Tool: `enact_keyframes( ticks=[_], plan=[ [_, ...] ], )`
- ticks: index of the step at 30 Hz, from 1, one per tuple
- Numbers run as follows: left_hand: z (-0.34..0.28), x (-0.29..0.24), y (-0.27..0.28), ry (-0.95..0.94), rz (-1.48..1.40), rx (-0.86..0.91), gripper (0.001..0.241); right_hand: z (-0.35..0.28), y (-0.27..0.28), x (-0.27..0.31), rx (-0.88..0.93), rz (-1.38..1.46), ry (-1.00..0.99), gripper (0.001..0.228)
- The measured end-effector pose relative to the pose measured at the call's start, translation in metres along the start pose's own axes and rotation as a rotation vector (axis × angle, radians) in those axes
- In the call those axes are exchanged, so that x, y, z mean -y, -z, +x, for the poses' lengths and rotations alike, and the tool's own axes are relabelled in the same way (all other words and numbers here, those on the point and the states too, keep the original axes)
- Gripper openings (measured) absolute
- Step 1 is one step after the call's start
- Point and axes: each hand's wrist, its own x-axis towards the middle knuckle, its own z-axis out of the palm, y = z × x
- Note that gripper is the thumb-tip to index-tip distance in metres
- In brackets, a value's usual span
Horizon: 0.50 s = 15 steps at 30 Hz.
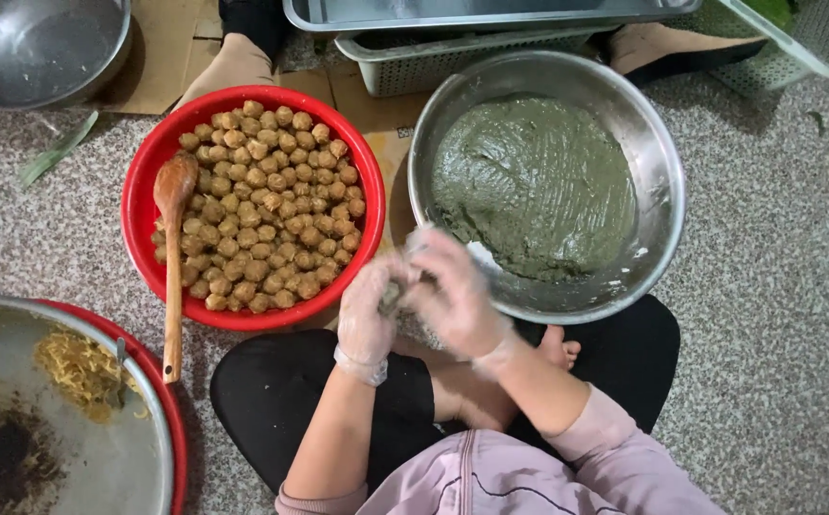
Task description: The person is preparing stuffed dough balls by taking green dough, flattening it, adding a pre-made filling ball, and rolling it into a sphere.
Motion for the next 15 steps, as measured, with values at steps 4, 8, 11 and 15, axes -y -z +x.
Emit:
enact_keyframes(
  ticks=[4, 8, 11, 15],
  plan=[
    [-0.009, -0.025, -0.02, -0.163, 0.051, 0.02, 0.04, -0.013, -0.019, -0.006, 0.057, -0.17, 0.092, 0.056],
    [-0.006, -0.034, -0.013, -0.075, -0.07, 0.122, 0.067, -0.032, -0.034, -0.02, 0.004, 0.269, -0.327, 0.071],
    [-0.007, -0.021, -0.01, -0.156, -0.028, 0.133, 0.058, -0.036, -0.038, -0.041, -0.039, 0.676, -0.592, 0.084],
    [0.001, 0.02, -0.001, -0.294, -0.167, 0.11, 0.055, -0.005, -0.021, -0.039, -0.14, 0.738, -0.734, 0.065]
  ],
)
